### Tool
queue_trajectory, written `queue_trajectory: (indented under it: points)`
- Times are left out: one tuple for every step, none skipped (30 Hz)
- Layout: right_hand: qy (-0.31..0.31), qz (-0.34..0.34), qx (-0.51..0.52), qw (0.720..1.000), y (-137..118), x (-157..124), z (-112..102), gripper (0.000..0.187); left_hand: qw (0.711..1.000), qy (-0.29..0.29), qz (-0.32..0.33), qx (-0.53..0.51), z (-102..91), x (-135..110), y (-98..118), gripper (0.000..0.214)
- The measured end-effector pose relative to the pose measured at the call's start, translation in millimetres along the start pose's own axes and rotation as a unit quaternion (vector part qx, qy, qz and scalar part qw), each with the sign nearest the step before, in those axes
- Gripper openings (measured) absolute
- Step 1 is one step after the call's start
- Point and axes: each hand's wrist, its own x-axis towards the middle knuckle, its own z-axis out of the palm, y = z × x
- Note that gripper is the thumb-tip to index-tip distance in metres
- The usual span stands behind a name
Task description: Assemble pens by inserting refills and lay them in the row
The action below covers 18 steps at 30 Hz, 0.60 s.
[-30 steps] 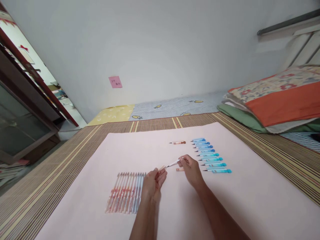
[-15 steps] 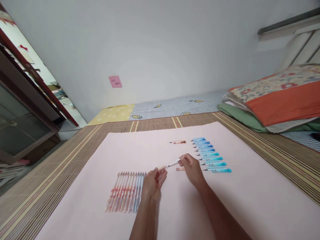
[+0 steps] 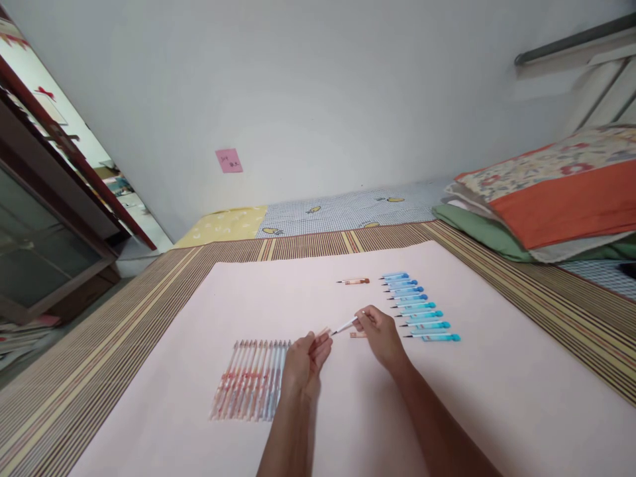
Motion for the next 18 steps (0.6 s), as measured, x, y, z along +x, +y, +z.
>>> queue_trajectory:
  points:
    - [0.003, -0.001, -0.005, 1.0, 0.1, 0.4, -0.3, 0.037, 1.0, 0.0, -0.002, 0.001, -0.4, 0.6, -0.1, 0.017]
    - [0.01, -0.002, -0.011, 1.0, 0.3, 0.8, -0.6, 0.036, 1.0, 0.0, -0.003, 0.001, -0.8, 1.3, -0.1, 0.017]
    - [0.018, -0.004, -0.018, 1.0, 0.5, 1.2, -0.9, 0.035, 1.0, 0.001, -0.003, 0.001, -1.3, 2.1, -0.3, 0.016]
    - [0.024, -0.007, -0.023, 0.999, 0.9, 1.6, -1.2, 0.034, 1.0, 0.002, -0.004, 0.001, -1.9, 2.9, -0.4, 0.016]
    - [0.028, -0.008, -0.025, 0.999, 1.3, 1.9, -1.2, 0.034, 1.0, 0.003, -0.003, 0.0, -2.4, 3.7, -0.7, 0.016]
    - [0.028, -0.009, -0.024, 0.999, 1.8, 2.0, -1.1, 0.034, 1.0, 0.003, -0.003, 0.0, -2.9, 4.5, -1.0, 0.016]
    - [0.026, -0.008, -0.022, 0.999, 2.3, 2.1, -0.9, 0.035, 1.0, 0.002, -0.003, 0.0, -3.4, 5.2, -1.4, 0.017]
    - [0.023, -0.006, -0.02, 1.0, 2.7, 2.1, -0.6, 0.035, 1.0, 0.0, -0.004, 0.001, -3.9, 5.8, -1.9, 0.017]
    - [0.021, -0.004, -0.017, 1.0, 2.9, 2.1, -0.2, 0.036, 1.0, -0.001, -0.005, 0.002, -4.2, 6.3, -2.3, 0.017]
    - [0.02, -0.002, -0.015, 1.0, 3.1, 2.1, 0.0, 0.036, 1.0, -0.003, -0.002, 0.002, -4.4, 6.7, -2.8, 0.017]
    - [0.019, -0.001, -0.015, 1.0, 3.2, 2.1, 0.1, 0.036, 1.0, -0.004, 0.0, 0.002, -4.5, 6.8, -3.3, 0.017]
    - [0.019, -0.001, -0.017, 1.0, 3.3, 2.1, 0.0, 0.036, 1.0, -0.004, 0.003, 0.001, -4.4, 6.7, -3.7, 0.017]
    - [0.02, -0.002, -0.018, 1.0, 3.3, 2.2, -0.2, 0.035, 1.0, -0.003, 0.005, 0.001, -4.2, 6.5, -3.9, 0.017]
    - [0.021, -0.003, -0.018, 1.0, 3.2, 2.3, -0.5, 0.035, 1.0, -0.001, 0.006, 0.001, -3.8, 6.0, -4.0, 0.017]
    - [0.023, -0.004, -0.018, 1.0, 3.1, 2.4, -0.8, 0.034, 1.0, 0.001, 0.007, 0.002, -3.3, 5.4, -3.9, 0.016]
    - [0.024, -0.004, -0.019, 1.0, 2.9, 2.3, -1.0, 0.034, 1.0, 0.002, 0.006, 0.003, -2.7, 4.7, -3.6, 0.016]
    - [0.022, -0.004, -0.019, 1.0, 2.6, 2.2, -1.0, 0.034, 1.0, 0.003, 0.005, 0.005, -2.2, 4.0, -3.3, 0.016]
    - [0.02, -0.003, -0.02, 1.0, 2.3, 1.9, -0.9, 0.034, 1.0, 0.002, 0.005, 0.005, -1.8, 3.5, -2.8, 0.016]
